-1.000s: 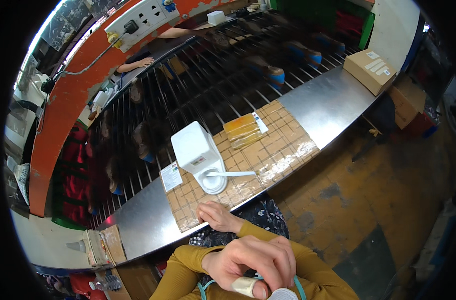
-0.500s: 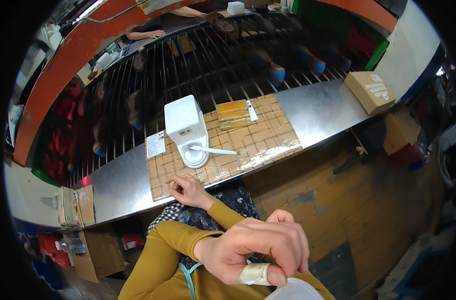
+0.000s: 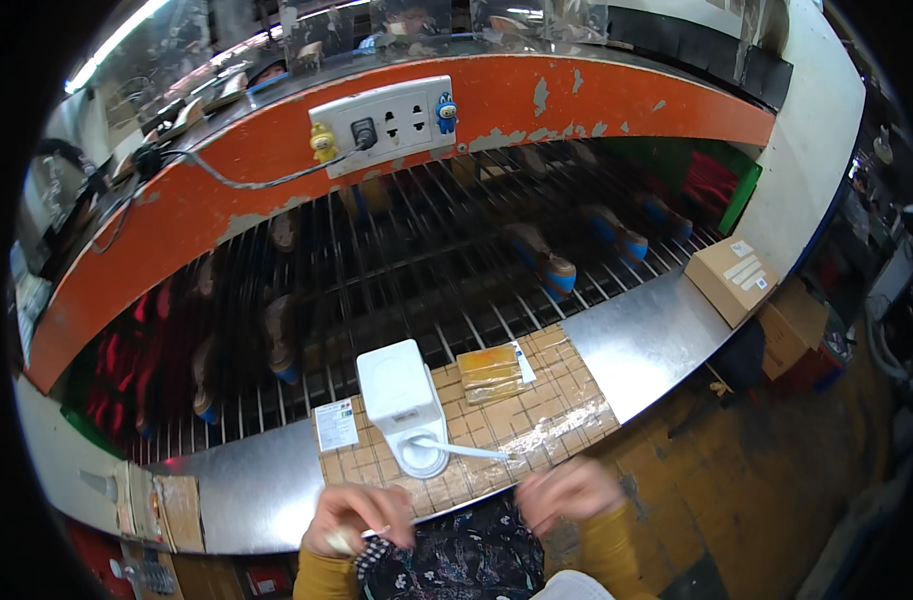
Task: The person applies glue to the sole of a sandal using a small brush, repeatedly dipping the brush into a white container and spreading the adhesive along the edges and surface. The person also wipes the brush on a piece of cardboard and briefly cleans the metal workbench with a cloth.
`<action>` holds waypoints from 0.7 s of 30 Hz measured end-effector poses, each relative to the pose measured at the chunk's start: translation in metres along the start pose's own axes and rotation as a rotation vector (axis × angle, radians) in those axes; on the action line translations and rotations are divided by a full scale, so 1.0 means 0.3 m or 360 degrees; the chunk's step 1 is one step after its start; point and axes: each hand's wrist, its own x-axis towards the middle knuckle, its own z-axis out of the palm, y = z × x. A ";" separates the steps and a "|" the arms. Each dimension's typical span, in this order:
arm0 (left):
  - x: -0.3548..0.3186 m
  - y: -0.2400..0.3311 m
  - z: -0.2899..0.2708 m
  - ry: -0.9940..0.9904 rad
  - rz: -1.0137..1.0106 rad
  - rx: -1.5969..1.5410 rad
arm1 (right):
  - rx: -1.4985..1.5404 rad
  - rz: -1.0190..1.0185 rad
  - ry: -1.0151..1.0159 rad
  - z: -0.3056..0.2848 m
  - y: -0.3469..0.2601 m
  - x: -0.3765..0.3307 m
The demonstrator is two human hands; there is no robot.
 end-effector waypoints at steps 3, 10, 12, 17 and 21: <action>-0.104 -0.018 -0.224 0.0748 -0.0062 0.0025 | -0.0352 0.0016 0.1044 -0.286 -0.073 0.056; -0.377 -0.172 -0.611 0.1238 -0.0136 -0.0575 | -0.2361 0.0458 0.1369 -0.999 0.256 0.263; -0.380 -0.198 -0.626 0.1141 -0.0118 -0.0961 | -0.2311 0.0841 0.1518 -1.098 0.340 0.290; -0.395 -0.215 -0.644 0.1087 -0.0051 -0.1178 | -0.2199 0.0888 0.1314 -1.215 0.472 0.311; -0.425 -0.232 -0.666 0.1077 -0.0055 -0.1145 | -0.2296 0.0871 0.1439 -1.176 0.474 0.320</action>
